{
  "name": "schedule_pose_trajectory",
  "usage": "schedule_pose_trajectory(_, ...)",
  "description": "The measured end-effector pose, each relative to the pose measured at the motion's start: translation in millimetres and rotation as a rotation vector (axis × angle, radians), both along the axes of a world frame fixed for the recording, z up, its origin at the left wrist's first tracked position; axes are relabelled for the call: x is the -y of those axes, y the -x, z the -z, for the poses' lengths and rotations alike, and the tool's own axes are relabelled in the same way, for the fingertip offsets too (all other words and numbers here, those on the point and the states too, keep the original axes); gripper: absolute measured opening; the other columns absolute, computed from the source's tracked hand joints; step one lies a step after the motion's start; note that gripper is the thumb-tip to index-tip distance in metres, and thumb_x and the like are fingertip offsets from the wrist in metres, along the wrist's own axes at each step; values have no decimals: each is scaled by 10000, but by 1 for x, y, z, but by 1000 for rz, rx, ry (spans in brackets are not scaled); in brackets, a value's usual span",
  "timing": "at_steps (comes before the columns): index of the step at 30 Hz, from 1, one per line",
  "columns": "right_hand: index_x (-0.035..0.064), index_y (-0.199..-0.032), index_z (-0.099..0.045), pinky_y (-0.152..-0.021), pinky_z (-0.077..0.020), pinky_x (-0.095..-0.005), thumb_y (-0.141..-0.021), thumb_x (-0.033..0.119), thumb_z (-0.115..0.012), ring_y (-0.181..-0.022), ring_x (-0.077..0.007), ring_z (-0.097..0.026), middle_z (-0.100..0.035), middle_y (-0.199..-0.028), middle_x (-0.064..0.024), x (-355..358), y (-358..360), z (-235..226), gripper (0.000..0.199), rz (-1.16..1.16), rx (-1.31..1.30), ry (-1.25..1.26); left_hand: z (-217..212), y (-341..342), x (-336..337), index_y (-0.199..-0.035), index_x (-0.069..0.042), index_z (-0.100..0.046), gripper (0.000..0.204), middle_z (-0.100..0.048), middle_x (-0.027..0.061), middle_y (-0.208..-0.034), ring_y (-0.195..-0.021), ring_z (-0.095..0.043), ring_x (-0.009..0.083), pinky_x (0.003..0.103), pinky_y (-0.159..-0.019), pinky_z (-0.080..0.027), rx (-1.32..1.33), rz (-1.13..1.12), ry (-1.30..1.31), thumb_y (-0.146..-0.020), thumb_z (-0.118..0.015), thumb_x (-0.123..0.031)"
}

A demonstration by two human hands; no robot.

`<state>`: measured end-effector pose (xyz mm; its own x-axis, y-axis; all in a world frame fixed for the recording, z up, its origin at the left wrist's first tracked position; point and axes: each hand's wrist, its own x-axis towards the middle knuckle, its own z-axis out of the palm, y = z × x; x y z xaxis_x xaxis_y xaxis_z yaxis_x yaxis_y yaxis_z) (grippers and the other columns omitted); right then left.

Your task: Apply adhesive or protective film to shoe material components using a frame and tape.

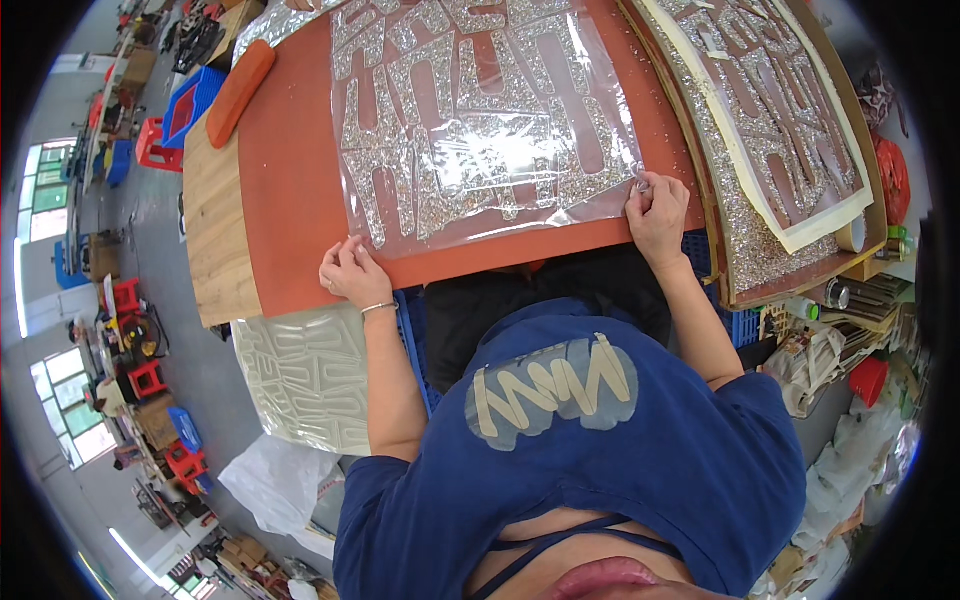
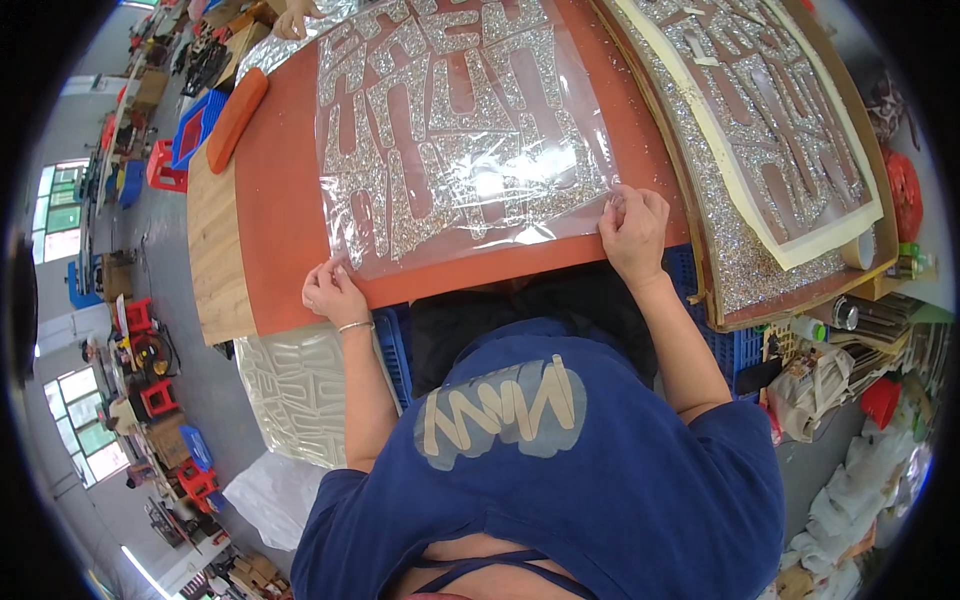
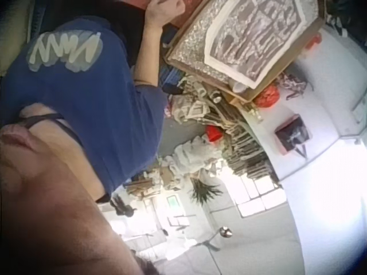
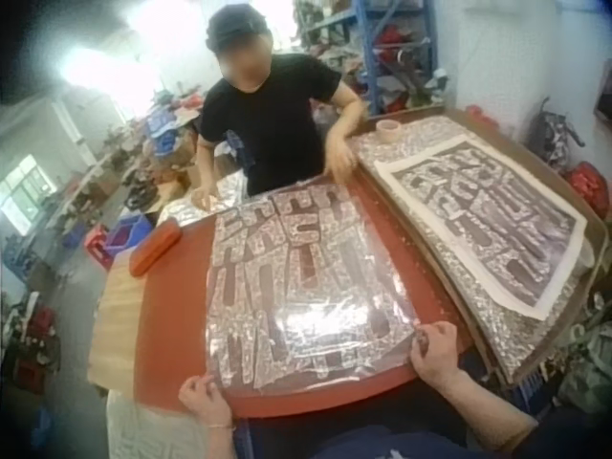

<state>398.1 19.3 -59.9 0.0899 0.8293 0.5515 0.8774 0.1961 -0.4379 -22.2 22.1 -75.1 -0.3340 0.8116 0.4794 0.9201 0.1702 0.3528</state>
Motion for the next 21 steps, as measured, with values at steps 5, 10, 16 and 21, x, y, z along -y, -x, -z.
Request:
schedule_pose_trajectory(5,26,-1055,-572,-837,-376,-431,-732,46,-647,-918,-312,-506,-544,-908,-114,8,-3,-1,332,102,54,56,0,2,1,-998,-151,-703,183,-509,126,-1180,-1175,-370,342,466,-1015,-293,-53,-4,46,-858,-586,-160)
schedule_pose_trajectory(10,7,-1092,-546,-933,-345,-470,-722,48,-640,-1065,-386,-455,-514,-1069,-191,4,6,-25,384,205,209,5,2,7,3,-1022,-151,-698,196,-522,159,-1193,-1194,-366,368,486,-1028,-292,-71,-38,54,-872,-577,-188)
schedule_pose_trajectory(16,-45,-1272,-447,-1100,-202,-510,-781,141,-626,-1296,-389,-353,-425,-1338,-248,-54,103,-23,554,-520,-233,285,4,3,0,-1026,-147,-686,194,-518,157,-1196,-1193,-385,372,504,-1007,-319,-135,-61,45,-864,-589,-194)
schedule_pose_trajectory(21,-79,-1356,-328,-1136,-131,-504,-832,469,-578,-1369,-365,-261,-344,-1417,-256,-52,139,5,798,-538,141,309,10,7,5,-1020,-184,-695,193,-513,148,-1207,-1196,-385,371,504,-1008,-322,-122,-88,51,-851,-606,-214)
